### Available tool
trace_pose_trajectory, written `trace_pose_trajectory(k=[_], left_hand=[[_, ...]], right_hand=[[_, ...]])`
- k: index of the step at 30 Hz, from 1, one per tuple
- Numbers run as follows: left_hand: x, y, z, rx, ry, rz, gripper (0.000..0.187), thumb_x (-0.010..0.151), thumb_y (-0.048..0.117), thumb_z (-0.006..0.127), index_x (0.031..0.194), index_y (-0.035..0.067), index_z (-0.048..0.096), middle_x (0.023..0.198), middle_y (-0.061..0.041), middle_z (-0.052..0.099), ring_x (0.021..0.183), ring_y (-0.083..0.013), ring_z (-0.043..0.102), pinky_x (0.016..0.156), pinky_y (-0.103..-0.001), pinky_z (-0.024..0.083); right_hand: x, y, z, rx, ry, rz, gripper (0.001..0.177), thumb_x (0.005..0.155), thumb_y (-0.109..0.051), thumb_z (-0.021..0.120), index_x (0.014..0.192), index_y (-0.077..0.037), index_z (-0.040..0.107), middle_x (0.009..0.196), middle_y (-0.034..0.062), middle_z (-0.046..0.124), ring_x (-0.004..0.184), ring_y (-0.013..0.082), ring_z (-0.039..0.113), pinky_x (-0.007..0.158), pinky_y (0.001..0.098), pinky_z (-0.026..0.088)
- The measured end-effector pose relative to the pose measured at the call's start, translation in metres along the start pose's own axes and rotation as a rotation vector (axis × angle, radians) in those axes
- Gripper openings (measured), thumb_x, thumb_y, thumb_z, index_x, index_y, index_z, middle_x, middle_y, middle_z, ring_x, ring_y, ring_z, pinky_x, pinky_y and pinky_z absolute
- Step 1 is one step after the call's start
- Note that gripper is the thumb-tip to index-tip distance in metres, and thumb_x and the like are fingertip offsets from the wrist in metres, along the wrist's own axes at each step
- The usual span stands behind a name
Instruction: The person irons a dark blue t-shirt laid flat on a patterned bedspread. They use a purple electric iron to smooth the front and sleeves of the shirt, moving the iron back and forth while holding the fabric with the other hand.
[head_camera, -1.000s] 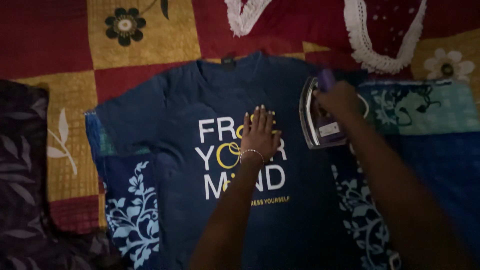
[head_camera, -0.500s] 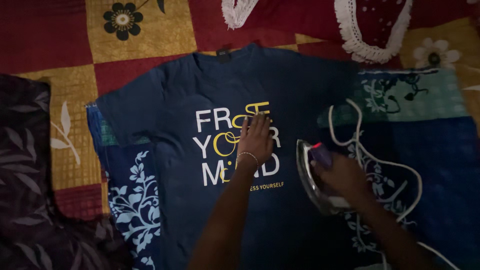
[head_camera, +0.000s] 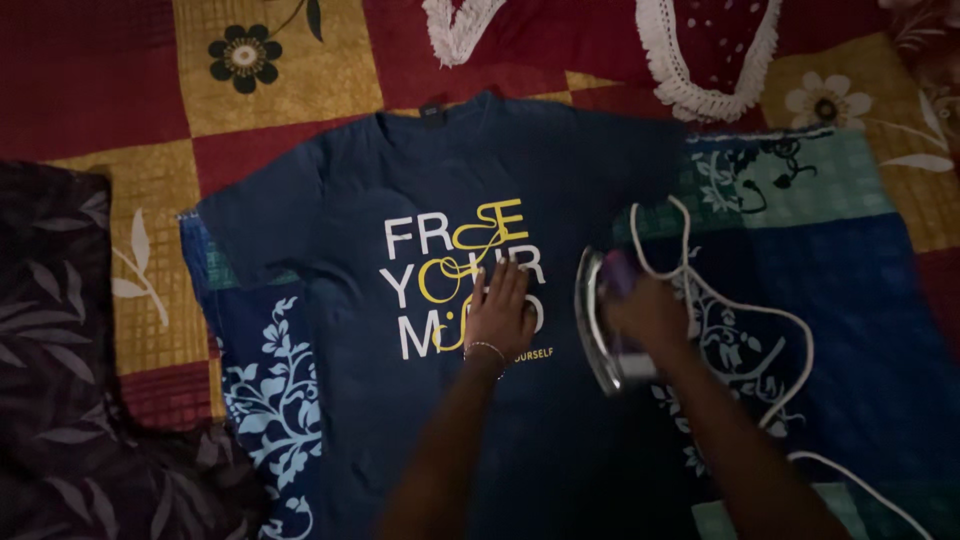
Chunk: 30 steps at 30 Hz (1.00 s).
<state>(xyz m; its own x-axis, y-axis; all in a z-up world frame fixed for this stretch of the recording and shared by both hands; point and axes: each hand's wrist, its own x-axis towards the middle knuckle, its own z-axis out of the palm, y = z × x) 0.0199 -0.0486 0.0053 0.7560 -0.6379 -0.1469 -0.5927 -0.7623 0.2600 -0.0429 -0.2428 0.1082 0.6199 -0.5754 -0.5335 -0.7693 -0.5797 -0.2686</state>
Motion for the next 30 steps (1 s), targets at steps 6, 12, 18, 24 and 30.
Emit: trace_pose_trajectory(k=[6, 12, 18, 24, 30], left_hand=[[-0.007, 0.002, 0.011, -0.049, 0.045, -0.015, 0.068, 0.1, 0.036, 0.034, 0.159, 0.006, 0.024, 0.168, -0.012, 0.021, 0.157, -0.0233, 0.013, 0.127, -0.047, 0.006], [-0.028, 0.005, 0.012, 0.048, -0.01, -0.01, 0.071, 0.097, 0.036, 0.037, 0.161, 0.008, 0.023, 0.169, -0.012, 0.019, 0.157, -0.024, 0.012, 0.126, -0.048, 0.005], [-0.033, 0.009, 0.007, 0.042, -0.042, -0.005, 0.072, 0.094, 0.038, 0.04, 0.159, 0.01, 0.026, 0.169, -0.012, 0.018, 0.156, -0.025, 0.012, 0.125, -0.048, 0.005], [-0.029, 0.015, -0.001, -0.016, -0.073, -0.004, 0.066, 0.099, 0.04, 0.036, 0.159, 0.013, 0.028, 0.169, -0.013, 0.02, 0.157, -0.0259, 0.011, 0.126, -0.05, 0.004], [0.018, 0.025, 0.008, 0.017, -0.015, 0.096, 0.065, 0.106, 0.045, 0.029, 0.16, 0.01, 0.025, 0.169, -0.015, 0.018, 0.157, -0.0274, 0.01, 0.126, -0.05, 0.004]], right_hand=[[-0.012, -0.015, -0.002, 0.054, -0.03, 0.06, 0.049, 0.097, -0.047, 0.066, 0.117, -0.003, 0.068, 0.091, 0.015, 0.074, 0.074, 0.0252, 0.073, 0.069, 0.0389, 0.057], [0.006, -0.025, -0.016, 0.166, 0.067, 0.138, 0.047, 0.097, -0.043, 0.066, 0.121, -0.003, 0.064, 0.095, 0.0156, 0.072, 0.074, 0.0245, 0.072, 0.067, 0.0402, 0.059], [-0.013, 0.021, 0.025, -0.014, 0.08, 0.005, 0.046, 0.093, -0.048, 0.069, 0.111, -0.005, 0.07, 0.094, 0.0148, 0.072, 0.079, 0.0265, 0.071, 0.072, 0.0422, 0.056], [-0.003, 0.005, -0.003, 0.203, 0.073, 0.144, 0.041, 0.097, -0.045, 0.065, 0.1, -0.005, 0.074, 0.085, 0.0148, 0.075, 0.073, 0.0268, 0.074, 0.069, 0.043, 0.056], [0.01, 0.028, -0.041, 0.384, 0.24, 0.185, 0.046, 0.093, -0.044, 0.072, 0.095, 0.002, 0.075, 0.077, 0.0172, 0.074, 0.064, 0.0297, 0.071, 0.061, 0.0452, 0.055]])
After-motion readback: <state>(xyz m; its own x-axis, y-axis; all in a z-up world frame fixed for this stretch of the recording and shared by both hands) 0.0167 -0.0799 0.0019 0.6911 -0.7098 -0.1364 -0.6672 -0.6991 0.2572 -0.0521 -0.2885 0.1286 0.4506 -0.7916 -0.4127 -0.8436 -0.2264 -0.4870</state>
